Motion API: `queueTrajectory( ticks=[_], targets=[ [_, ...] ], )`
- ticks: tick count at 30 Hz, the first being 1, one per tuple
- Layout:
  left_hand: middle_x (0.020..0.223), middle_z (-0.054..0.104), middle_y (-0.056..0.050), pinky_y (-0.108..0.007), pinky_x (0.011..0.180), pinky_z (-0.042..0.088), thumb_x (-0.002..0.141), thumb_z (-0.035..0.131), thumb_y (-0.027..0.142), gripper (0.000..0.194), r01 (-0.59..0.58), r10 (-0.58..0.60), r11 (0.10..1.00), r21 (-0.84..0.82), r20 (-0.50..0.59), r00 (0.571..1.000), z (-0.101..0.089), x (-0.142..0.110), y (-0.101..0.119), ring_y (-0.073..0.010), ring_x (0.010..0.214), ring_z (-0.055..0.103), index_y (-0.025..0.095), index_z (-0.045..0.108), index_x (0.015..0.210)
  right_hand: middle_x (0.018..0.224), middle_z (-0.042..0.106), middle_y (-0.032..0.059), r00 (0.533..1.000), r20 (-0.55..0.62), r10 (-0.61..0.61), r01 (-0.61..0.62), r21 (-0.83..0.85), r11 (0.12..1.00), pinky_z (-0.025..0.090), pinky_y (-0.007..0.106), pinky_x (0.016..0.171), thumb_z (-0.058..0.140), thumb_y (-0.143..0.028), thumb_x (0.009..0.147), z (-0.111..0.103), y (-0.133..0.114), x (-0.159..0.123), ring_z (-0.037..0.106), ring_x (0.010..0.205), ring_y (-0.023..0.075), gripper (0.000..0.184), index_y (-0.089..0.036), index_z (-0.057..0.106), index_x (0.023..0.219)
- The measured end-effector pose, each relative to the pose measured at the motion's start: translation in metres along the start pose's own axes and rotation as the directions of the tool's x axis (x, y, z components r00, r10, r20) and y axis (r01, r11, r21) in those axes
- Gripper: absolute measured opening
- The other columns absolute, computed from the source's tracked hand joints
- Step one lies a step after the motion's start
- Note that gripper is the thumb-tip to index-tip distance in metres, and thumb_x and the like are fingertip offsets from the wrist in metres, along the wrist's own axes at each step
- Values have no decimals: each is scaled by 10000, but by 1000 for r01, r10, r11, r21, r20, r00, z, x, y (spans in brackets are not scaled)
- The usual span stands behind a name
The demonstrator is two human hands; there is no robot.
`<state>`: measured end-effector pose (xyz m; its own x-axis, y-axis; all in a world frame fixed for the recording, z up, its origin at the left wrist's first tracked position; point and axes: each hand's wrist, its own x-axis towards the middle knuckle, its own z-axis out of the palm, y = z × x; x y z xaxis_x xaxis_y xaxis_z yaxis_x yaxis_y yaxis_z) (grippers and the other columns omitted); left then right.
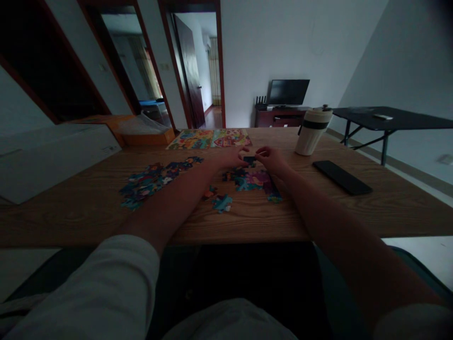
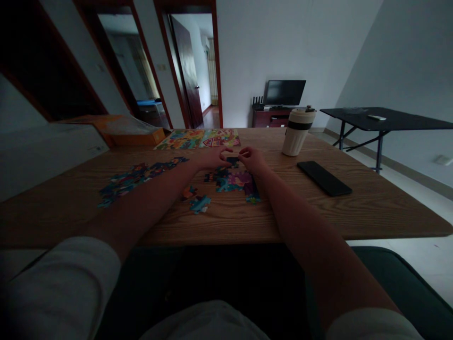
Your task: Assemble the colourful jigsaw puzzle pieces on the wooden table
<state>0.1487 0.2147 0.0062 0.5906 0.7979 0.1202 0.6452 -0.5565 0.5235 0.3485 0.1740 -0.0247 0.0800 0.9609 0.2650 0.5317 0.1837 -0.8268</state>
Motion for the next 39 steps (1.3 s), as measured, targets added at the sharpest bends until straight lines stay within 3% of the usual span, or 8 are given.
queueTrajectory(
  ticks=[4,8,14,18,26,30,34,39],
  targets=[
    [948,757,-32,-264,732,483,847,701,264,267,-28,28,994,107,3,1000,11,-5,-7,-181,813,677,192,724,1103,873,739,91,997,71,-6,9,-39,999,456,264,605,691,-207,867,7,5,3,634,682,157,121,-158,694,978],
    [985,768,-34,-266,786,491,843,720,260,231,-72,77,992,104,-42,996,18,-6,-11,-183,860,679,202,752,1064,851,738,88,997,77,-21,28,-94,995,470,274,630,708,-184,847,2,7,1,640,702,169,126,-165,713,971],
    [1000,768,-34,-257,772,499,907,643,216,204,-99,100,995,16,-72,992,-5,-11,-8,-158,861,673,190,739,1085,892,733,104,995,72,-67,74,-100,992,497,309,709,728,-176,818,-10,2,-2,648,765,192,154,-164,730,971],
    [921,747,-78,-270,706,494,840,724,237,308,-118,118,993,6,-136,984,-19,-20,7,-172,800,668,147,690,1132,951,741,110,982,98,-160,162,-6,987,510,333,748,745,-281,842,-14,-10,-8,654,806,205,195,-181,748,1010],
    [877,706,-35,-264,669,484,841,718,241,302,-226,215,970,-89,-124,969,-17,-65,51,-155,765,650,183,632,1125,872,743,41,905,368,-213,155,180,971,488,280,663,722,-293,838,-32,-49,-35,640,780,178,143,-211,768,945],
    [835,697,-8,-265,664,484,846,712,278,267,-213,210,972,-103,-38,977,-10,-92,56,-148,742,643,197,658,1095,851,745,30,844,512,-157,93,148,984,488,262,654,761,-285,784,-41,-56,-44,643,771,172,167,-212,774,934],
    [780,671,10,-251,612,463,811,727,262,285,-189,185,973,-132,-41,982,-4,-103,49,-134,684,611,192,677,1082,813,742,30,806,582,-107,37,131,991,479,260,611,803,-283,747,-39,-57,-48,640,707,164,190,-222,787,926],
    [757,612,25,-245,607,456,795,691,196,231,-233,173,949,-213,-265,949,-33,-104,33,-126,675,583,193,665,1025,876,750,39,825,549,-130,46,164,985,490,271,615,773,-298,792,-36,-55,-49,644,728,176,223,-240,780,1008]
  ],
)
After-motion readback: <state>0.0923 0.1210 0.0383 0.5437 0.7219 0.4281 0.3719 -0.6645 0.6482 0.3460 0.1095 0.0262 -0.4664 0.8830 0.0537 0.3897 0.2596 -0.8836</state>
